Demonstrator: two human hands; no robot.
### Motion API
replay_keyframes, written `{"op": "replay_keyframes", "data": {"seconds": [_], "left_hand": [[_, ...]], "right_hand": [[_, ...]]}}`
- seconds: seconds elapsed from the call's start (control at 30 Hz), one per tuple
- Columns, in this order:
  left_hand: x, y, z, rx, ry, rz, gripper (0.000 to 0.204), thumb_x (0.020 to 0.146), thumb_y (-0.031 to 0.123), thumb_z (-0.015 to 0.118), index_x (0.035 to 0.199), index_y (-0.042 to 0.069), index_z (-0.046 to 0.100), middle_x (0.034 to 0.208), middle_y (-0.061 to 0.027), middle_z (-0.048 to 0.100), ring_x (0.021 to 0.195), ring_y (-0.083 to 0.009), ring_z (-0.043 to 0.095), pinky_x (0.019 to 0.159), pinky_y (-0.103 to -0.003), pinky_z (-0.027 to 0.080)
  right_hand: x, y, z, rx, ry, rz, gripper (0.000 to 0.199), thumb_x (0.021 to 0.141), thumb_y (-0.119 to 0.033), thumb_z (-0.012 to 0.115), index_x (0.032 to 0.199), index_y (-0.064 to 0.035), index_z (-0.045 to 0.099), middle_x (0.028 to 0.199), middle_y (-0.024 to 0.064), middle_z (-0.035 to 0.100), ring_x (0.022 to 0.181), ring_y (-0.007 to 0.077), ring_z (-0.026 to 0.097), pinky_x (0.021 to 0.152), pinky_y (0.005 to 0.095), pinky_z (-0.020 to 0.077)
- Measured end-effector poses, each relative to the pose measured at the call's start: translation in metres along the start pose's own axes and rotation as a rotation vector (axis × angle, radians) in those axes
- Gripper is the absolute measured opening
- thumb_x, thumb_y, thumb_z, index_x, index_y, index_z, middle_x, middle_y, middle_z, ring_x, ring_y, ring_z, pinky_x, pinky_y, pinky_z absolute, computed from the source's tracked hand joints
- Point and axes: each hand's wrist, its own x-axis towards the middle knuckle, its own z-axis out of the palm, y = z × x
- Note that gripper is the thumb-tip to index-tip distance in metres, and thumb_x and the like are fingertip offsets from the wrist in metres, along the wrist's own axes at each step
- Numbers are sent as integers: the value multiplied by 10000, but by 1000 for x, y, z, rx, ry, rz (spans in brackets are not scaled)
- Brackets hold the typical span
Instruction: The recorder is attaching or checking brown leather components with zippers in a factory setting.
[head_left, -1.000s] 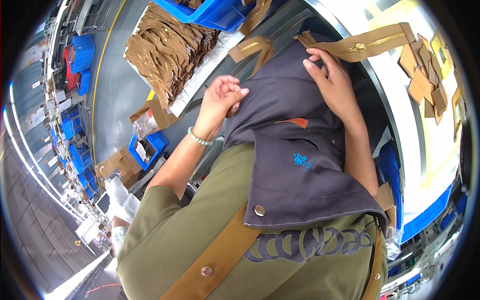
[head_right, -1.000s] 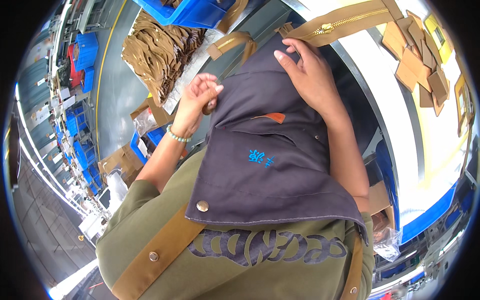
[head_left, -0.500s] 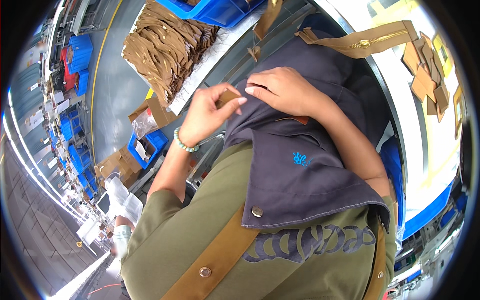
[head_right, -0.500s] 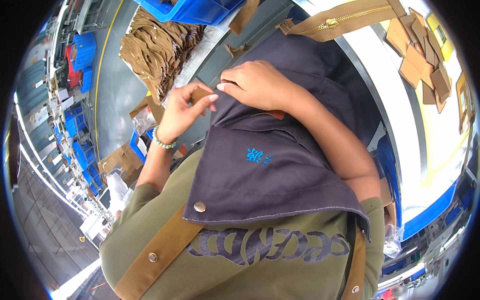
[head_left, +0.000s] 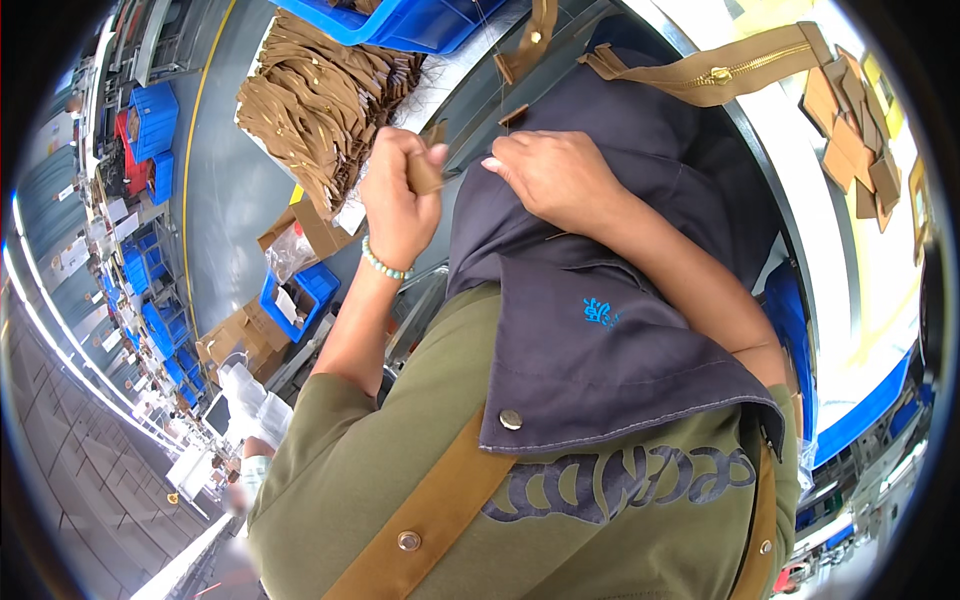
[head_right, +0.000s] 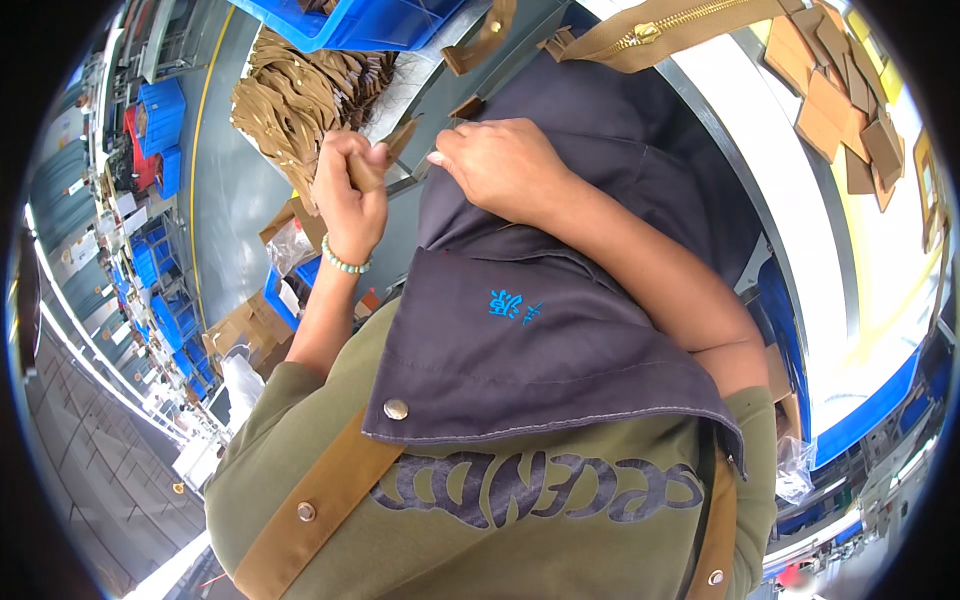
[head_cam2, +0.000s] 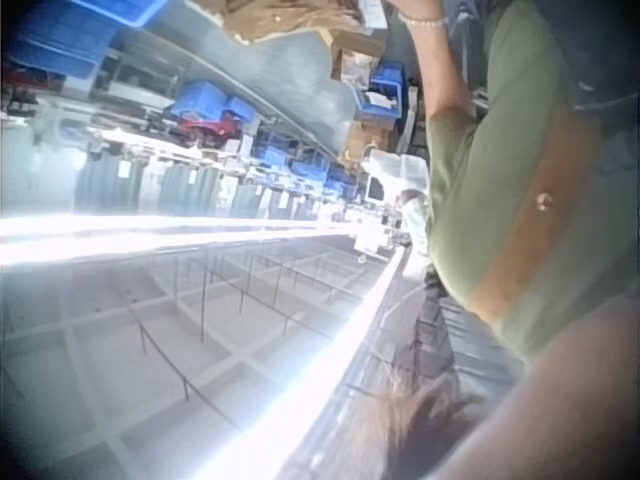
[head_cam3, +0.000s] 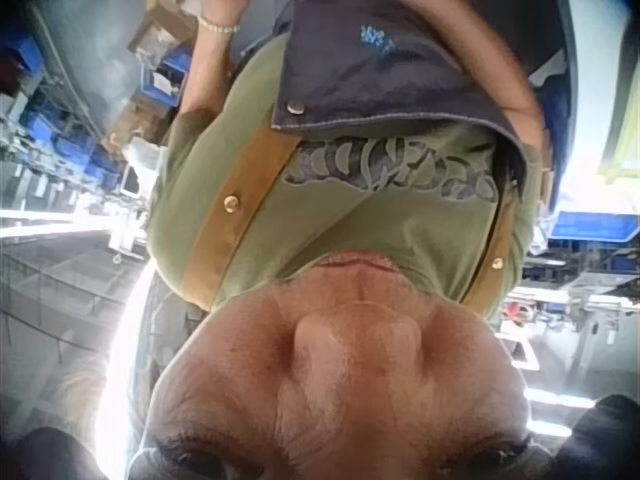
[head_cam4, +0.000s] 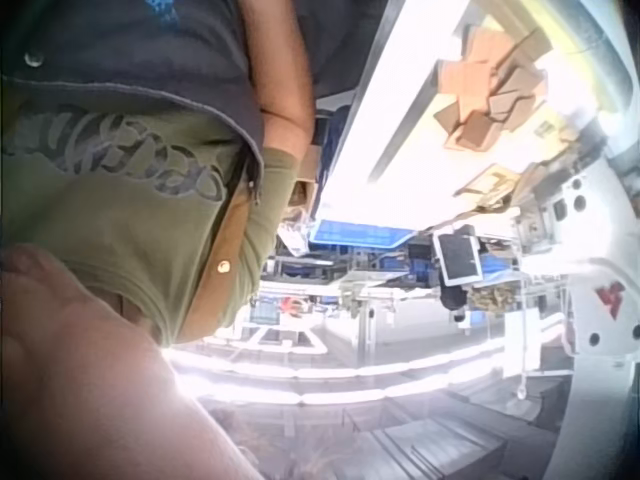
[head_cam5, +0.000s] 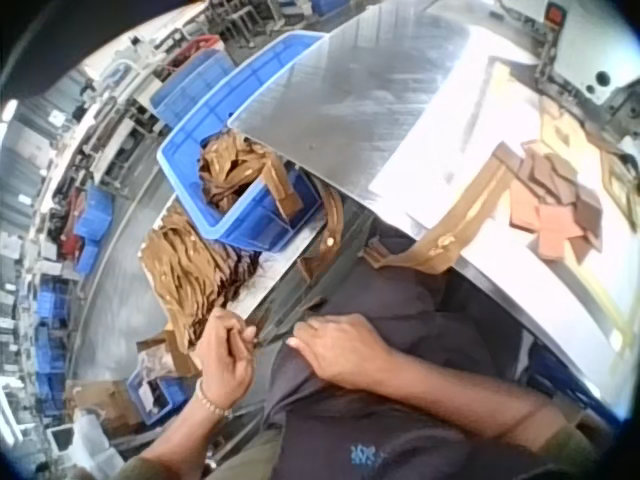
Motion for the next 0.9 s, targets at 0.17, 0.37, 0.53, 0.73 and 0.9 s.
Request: {"op": "replay_keyframes", "data": {"seconds": [0.17, 0.37, 0.53, 0.73, 0.9], "left_hand": [[12, -21, 42, -803, -62, -522, 374, 1118, 282, 427, 1275, 11, 633, 1198, -113, 701, 1062, -156, 613, 930, -319, 486], [19, -62, 150, -930, -291, -658, 446, 1108, 344, 447, 1306, -6, 642, 1277, -111, 676, 1020, -137, 629, 868, -291, 503], [33, -89, 182, -897, -380, -861, 401, 1113, 278, 439, 1197, -13, 702, 1058, -69, 756, 815, -102, 642, 738, -263, 500], [40, -101, 196, -916, -63, -772, 294, 1085, 227, 524, 1231, 28, 684, 998, -10, 740, 748, -68, 604, 612, -242, 511], [83, -70, 215, -925, 27, -477, 347, 1098, 171, 480, 1368, -20, 582, 1314, -103, 650, 1007, -155, 642, 869, -303, 574]], "right_hand": [[1, 3, 0, 53, 74, -38, 256, 1002, -257, 578, 850, -54, 612, 780, 126, 683, 766, 333, 687, 648, 461, 536], [1, 10, 2, 77, 52, -33, 255, 1001, -262, 580, 857, -55, 614, 798, 138, 689, 760, 348, 683, 649, 471, 527], [0, 10, -6, 149, 36, 50, 309, 1012, -298, 584, 851, -35, 562, 827, 169, 646, 775, 407, 618, 673, 490, 484], [2, -6, -44, 631, 102, 149, 214, 969, -227, 625, 1015, -21, 661, 738, 37, 590, 643, 174, 552, 595, 316, 430], [-103, -44, -170, 1165, 1109, -304, 460, 965, -530, 530, 889, -102, 682, 751, 44, 555, 646, 157, 460, 605, 386, 408]]}}
